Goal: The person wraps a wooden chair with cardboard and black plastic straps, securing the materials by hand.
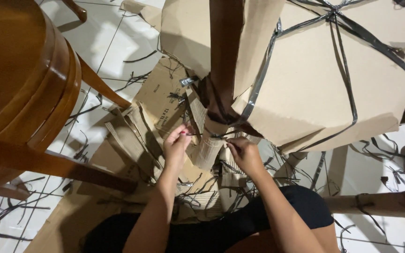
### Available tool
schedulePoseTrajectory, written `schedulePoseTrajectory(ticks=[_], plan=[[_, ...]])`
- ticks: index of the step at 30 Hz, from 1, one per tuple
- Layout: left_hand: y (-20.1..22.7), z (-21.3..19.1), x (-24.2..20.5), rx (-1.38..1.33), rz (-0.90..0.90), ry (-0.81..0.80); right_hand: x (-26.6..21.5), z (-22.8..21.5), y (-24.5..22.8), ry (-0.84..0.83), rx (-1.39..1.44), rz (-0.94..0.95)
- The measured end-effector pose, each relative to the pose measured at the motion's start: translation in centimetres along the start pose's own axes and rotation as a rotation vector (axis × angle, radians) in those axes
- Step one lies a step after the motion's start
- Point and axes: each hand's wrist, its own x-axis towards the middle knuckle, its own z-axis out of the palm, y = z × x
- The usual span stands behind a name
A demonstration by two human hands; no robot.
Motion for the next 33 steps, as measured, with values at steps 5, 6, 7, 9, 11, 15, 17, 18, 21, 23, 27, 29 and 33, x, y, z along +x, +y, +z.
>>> schedulePoseTrajectory(ticks=[5, 6, 7, 9, 11, 15, 17, 18, 21, 23, 27, 29, 33], plan=[[5.3, -1.5, -4.5, 0.509, 0.135, -0.2, -2.6, -0.8, -1.9, -0.06, 0.078, -0.013], [6.7, -1.6, -6.0, 0.903, 0.219, -0.246, -3.3, -1.0, -2.2, -0.09, 0.1, -0.004], [5.5, -2.0, -5.9, 0.904, 0.225, -0.244, -3.5, -0.9, -2.3, -0.086, 0.103, -0.008], [3.0, -3.0, -5.7, 1.103, 0.293, -0.369, -4.1, -0.8, -2.4, -0.078, 0.122, -0.008], [4.0, -2.2, -8.9, 1.078, 0.348, -0.441, -4.3, -1.3, -3.3, -0.064, 0.11, -0.007], [-0.6, -2.5, -8.3, 1.14, 0.774, -0.526, -5.1, -1.6, -4.5, -0.046, 0.059, 0.064], [-0.8, -1.8, -8.6, 1.179, 0.851, -0.492, -5.5, -1.3, -4.0, -0.043, 0.043, 0.069], [-0.9, -1.4, -8.7, 1.215, 0.926, -0.46, -5.6, -1.2, -3.7, -0.04, 0.026, 0.076], [0.7, -0.6, -9.3, 1.215, 1.024, -0.535, -5.8, -0.9, -5.1, -0.039, 0.086, 0.068], [0.8, -0.8, -8.8, 1.187, 1.054, -0.588, -5.9, -0.3, -5.5, -0.044, 0.088, 0.064], [0.4, -0.8, -7.3, 1.091, 1.11, -0.618, -6.2, 0.4, -5.1, -0.039, 0.078, 0.065], [-2.9, -1.2, -4.8, 1.032, 1.077, -0.622, -6.0, -0.4, -5.7, -0.047, 0.085, 0.057], [-1.2, -0.1, -5.7, 0.902, 1.002, -0.696, -5.7, -1.1, -6.6, -0.054, 0.143, 0.005]])
